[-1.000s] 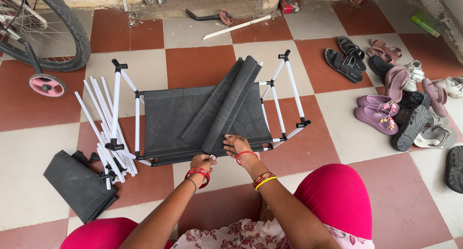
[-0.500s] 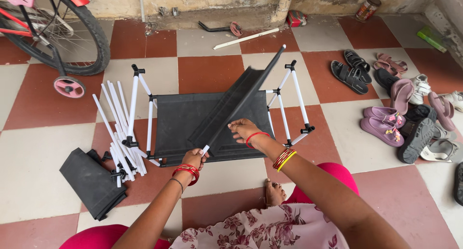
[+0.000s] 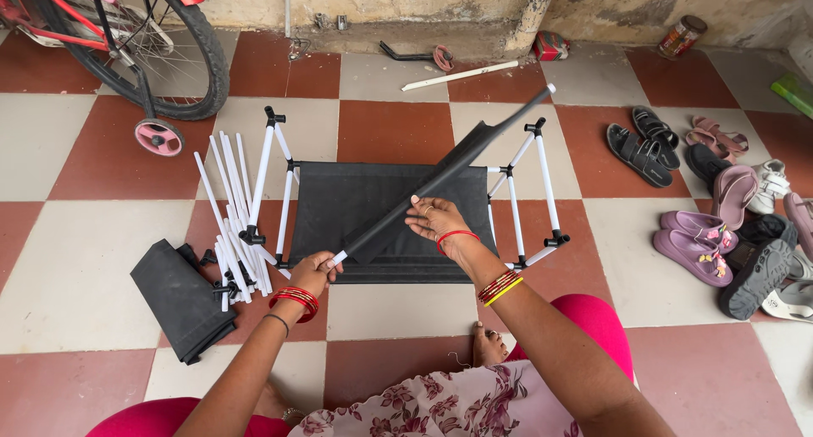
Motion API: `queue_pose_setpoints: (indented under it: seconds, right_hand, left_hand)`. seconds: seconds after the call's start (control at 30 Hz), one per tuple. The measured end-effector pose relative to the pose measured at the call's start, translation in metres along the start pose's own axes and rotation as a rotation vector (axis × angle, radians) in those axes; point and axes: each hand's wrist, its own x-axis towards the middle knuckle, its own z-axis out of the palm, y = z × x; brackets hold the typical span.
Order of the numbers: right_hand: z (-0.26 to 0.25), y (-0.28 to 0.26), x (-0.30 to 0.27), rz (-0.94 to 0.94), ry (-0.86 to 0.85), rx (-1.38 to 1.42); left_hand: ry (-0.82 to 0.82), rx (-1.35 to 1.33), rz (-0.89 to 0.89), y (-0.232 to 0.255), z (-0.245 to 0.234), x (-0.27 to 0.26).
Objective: The person assembles a shoe rack by sliding black fabric shelves onto white tubes and connecting the tubes with plastic joints.
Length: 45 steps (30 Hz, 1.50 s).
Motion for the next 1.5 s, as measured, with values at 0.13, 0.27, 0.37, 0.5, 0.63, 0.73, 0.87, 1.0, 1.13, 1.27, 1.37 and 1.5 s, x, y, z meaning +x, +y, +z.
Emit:
queue_pose_setpoints:
  seconds: [0.13,0.27,0.37,0.5,0.63,0.73,0.87,1.0,1.13,1.27,1.37,1.5]
  right_hand:
    - [-0.006,-0.003,0.006,-0.028,0.065,0.056]
    - [-0.007,-0.007,0.005,-0.016,0.122,0.091]
    - [-0.012,-0.012,0.006,0.005,0.147,0.125]
    - [-0.016,-0.015,0.009,0.012,0.163,0.142]
    - [-0.018,-0.017,0.013,0.028,0.212,0.176]
    - [-0.022,-0.019,0.017,0.022,0.22,0.183]
    - [-0.019,-0.011,0.018,0.033,0.208,0.177]
    - [-0.01,0.0,0.017,0.015,0.137,0.181]
    - [-0.004,-0.001,0.015,0.009,0.109,0.192]
    - [-0.002,-0.008,0.009,0.006,0.101,0.175]
    - [0.0,-0.013,0.004,0.013,0.107,0.161]
    - [-0.005,-0.019,0.005,0.012,0.124,0.159]
  left_hand:
    - [0.012,0.13,0.089,-0.001,-0.012,0.002]
    - [0.022,0.317,0.049,0.002,-0.029,0.004]
    - [0.052,0.409,0.004,0.009,-0.046,-0.004]
    - [0.141,0.65,-0.107,0.028,-0.062,-0.015]
    - [0.228,0.867,-0.18,0.038,-0.064,-0.023]
    - [0.297,0.952,-0.133,0.04,-0.061,-0.021]
    - [0.406,0.997,0.139,0.052,-0.05,-0.025]
    - [0.5,0.796,0.484,0.065,-0.024,-0.025]
    - [0.428,0.807,0.508,0.071,0.0,-0.021]
    - [0.439,0.922,0.513,0.067,0.002,-0.014]
    - [0.395,0.862,0.431,0.065,0.0,-0.012]
    - [0.404,0.863,0.485,0.065,-0.005,-0.017]
